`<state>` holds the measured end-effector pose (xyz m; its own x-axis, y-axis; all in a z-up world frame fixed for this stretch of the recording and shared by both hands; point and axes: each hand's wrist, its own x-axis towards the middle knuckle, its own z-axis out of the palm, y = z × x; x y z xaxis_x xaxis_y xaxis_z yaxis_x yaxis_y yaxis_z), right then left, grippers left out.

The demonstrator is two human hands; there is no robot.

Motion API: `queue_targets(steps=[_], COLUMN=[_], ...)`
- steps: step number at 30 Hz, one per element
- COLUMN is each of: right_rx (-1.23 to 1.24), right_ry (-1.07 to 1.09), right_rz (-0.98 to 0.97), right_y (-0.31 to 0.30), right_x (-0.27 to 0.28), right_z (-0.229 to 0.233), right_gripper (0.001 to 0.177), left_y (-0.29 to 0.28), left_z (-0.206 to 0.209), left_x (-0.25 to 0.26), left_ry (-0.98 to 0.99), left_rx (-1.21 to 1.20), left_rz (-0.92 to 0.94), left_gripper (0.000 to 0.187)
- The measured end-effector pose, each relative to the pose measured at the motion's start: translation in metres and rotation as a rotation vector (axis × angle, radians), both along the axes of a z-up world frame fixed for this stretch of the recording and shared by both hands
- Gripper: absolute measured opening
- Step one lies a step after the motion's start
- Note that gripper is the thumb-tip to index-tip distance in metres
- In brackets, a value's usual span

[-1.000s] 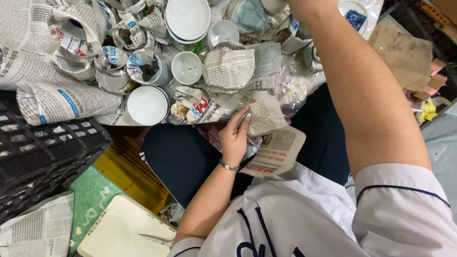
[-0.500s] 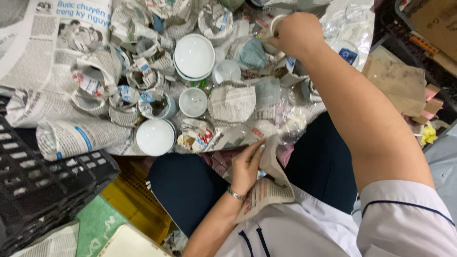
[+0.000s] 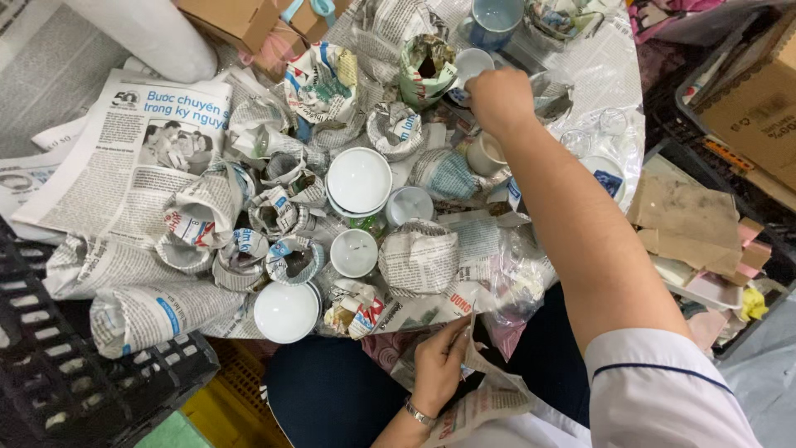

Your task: The person wraps small ceramic bowls and cups with newspaper sheets. They pick up each item, fold the newspaper around it, and place the wrapped item on a pile. The process is repeated for multiple items.

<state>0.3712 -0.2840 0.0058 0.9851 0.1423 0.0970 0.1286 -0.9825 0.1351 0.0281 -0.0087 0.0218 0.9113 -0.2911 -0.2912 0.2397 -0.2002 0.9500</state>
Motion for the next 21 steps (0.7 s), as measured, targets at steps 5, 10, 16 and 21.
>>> queue_targets(steps=[5, 10, 16, 21], right_rx=[0.071, 0.037, 0.243, 0.058], right_ry=[-0.075, -0.182, -0.289, -0.153], right_rz=[0.032, 0.021, 0.063, 0.242], right_y=[-0.008, -0.014, -0.017, 0.007], right_x=[-0.005, -0.007, -0.037, -0.072], right_z=[-0.012, -0.01, 0.023, 0.046], right_gripper=[0.016, 0.012, 0.02, 0.017], left_y=[0.002, 0.002, -0.003, -0.002], left_z=[-0.003, -0.005, 0.001, 0.004], left_x=[-0.002, -0.006, -0.006, -0.01], left_ry=[-0.016, -0.131, -0.026, -0.06], left_rx=[0.018, -0.001, 0.033, 0.111], left_rz=[-0.012, -0.047, -0.075, -0.16], left_gripper=[0.034, 0.045, 0.051, 0.062])
